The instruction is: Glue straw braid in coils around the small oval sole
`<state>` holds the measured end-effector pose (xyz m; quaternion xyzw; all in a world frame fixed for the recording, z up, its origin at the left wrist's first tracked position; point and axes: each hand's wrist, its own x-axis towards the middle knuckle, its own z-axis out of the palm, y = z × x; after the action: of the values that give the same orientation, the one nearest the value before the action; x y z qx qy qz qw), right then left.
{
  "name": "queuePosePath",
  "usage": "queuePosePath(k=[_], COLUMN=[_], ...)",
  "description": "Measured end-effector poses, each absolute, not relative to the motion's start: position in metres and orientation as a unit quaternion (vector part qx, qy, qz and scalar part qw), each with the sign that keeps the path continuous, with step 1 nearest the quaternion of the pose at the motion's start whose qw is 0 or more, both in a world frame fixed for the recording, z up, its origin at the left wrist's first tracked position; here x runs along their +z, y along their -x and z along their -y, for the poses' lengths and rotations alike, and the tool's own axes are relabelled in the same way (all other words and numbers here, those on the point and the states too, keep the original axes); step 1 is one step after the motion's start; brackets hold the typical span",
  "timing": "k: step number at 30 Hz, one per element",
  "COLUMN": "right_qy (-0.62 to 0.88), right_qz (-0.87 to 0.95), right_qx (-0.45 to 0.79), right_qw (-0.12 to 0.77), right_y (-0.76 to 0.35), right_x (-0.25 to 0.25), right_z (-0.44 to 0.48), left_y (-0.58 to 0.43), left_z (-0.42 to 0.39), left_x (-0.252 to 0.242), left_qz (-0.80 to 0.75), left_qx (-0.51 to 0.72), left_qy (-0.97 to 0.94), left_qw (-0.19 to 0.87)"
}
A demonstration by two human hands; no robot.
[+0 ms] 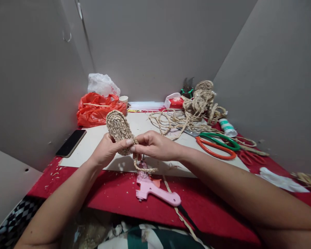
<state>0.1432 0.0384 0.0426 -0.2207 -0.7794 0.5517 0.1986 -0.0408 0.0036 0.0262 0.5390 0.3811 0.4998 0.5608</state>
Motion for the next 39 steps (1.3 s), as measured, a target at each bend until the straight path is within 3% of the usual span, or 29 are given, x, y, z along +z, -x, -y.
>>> queuePosePath(k=[9, 15, 19, 24, 27, 32, 35, 39], right_qy=[0.234, 0.260, 0.309, 0.312, 0.273, 0.345, 0.340, 0.319], right_qz=[0.806, 0.895, 0.913, 0.908, 0.945, 0.926, 0.919, 0.889], right_qx=[0.530, 0.316, 0.210, 0.017, 0.053, 0.149, 0.198, 0.316], right_qw=[0.121, 0.177, 0.165, 0.278, 0.172, 0.029, 0.027, 0.090], right_y=[-0.139, -0.152, -0.180, -0.211, -0.214, -0.207, -0.208, -0.216], right_x=[0.031, 0.044, 0.052, 0.040, 0.025, 0.011, 0.015, 0.028], right_z=[-0.038, -0.040, -0.057, -0.025, 0.020, 0.056, 0.054, 0.046], left_y=[0.045, 0.053, 0.056, 0.061, 0.066, 0.069, 0.068, 0.068], left_z=[-0.013, -0.019, -0.022, -0.029, -0.035, -0.038, -0.037, -0.033], left_x=[0.028, 0.033, 0.037, 0.035, 0.030, 0.026, 0.027, 0.027], left_qz=[-0.358, -0.325, -0.319, -0.376, -0.403, -0.425, -0.423, -0.429], left_qx=[0.642, 0.719, 0.775, 0.789, 0.783, 0.774, 0.779, 0.777], left_qy=[-0.459, -0.410, -0.371, -0.346, -0.355, -0.367, -0.376, -0.389], left_qw=[0.499, 0.457, 0.401, 0.341, 0.314, 0.293, 0.270, 0.247])
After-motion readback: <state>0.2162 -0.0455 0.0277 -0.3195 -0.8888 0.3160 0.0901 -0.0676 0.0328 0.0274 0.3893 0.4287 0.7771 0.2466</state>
